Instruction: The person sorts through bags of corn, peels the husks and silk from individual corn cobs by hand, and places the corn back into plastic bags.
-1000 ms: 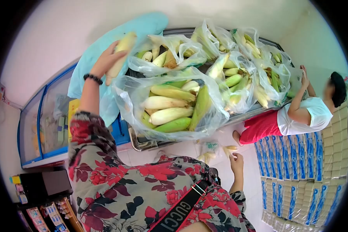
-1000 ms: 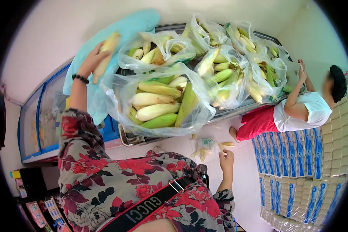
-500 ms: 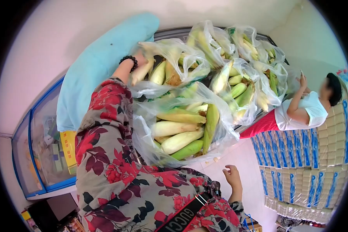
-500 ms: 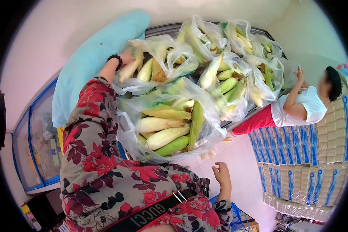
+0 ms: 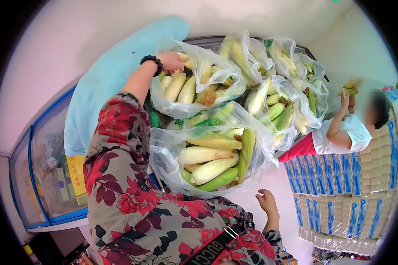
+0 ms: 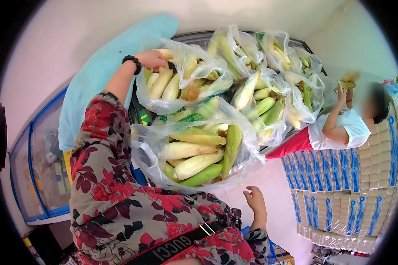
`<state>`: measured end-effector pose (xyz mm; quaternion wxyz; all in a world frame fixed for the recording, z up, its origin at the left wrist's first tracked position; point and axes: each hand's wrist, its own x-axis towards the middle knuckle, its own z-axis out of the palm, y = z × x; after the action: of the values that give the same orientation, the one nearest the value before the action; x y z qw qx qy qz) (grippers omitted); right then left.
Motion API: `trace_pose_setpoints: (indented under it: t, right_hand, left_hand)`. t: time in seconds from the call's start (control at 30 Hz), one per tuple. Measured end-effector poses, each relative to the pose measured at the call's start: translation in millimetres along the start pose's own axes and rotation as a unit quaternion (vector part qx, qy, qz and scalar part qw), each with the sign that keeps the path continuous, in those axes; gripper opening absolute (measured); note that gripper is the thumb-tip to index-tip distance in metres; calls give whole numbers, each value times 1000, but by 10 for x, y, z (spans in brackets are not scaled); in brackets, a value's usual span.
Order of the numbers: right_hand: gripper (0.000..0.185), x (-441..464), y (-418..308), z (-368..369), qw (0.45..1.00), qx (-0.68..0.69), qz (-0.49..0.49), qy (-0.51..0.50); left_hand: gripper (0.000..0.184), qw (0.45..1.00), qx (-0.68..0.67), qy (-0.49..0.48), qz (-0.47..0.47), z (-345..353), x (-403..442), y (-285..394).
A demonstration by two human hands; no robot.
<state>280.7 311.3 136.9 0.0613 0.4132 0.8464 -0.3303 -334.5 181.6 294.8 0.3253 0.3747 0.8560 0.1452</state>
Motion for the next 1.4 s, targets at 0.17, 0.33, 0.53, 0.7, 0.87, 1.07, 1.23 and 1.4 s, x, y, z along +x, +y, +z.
trace_pose_setpoints:
  t: [0.17, 0.33, 0.53, 0.7, 0.87, 1.07, 1.23, 1.4]
  right_hand:
    - [31, 99, -492, -192, 996, -16, -58, -70]
    - [31, 76, -1018, -437, 993, 39, -108, -20]
    - [31, -93, -720, -340, 997, 48, -54, -10]
    - [31, -126, -636, -120, 995, 72, -28, -66]
    - [30, -178, -562, -197, 994, 82, -77, 13]
    - [26, -304, -345, -398, 986, 131, -98, 37]
    - [39, -211, -468, -591, 959, 118, -245, 83]
    - [69, -431, -1128, -886, 866, 32, -427, 258]
  left_hand:
    - [59, 970, 141, -36, 193, 433, 776, -80]
    - [46, 893, -136, 225, 367, 154, 608, 439]
    - [51, 973, 155, 133, 110, 674, 1108, 266]
    - [68, 979, 114, 166, 19, 1121, 876, 347]
    - [35, 948, -294, -33, 119, 623, 1091, -335]
    - [63, 842, -507, -22, 180, 173, -1329, -129]
    - [69, 745, -606, -17, 278, 605, -2520, 228]
    - [65, 655, -703, -136, 242, 2245, -2588, 875]
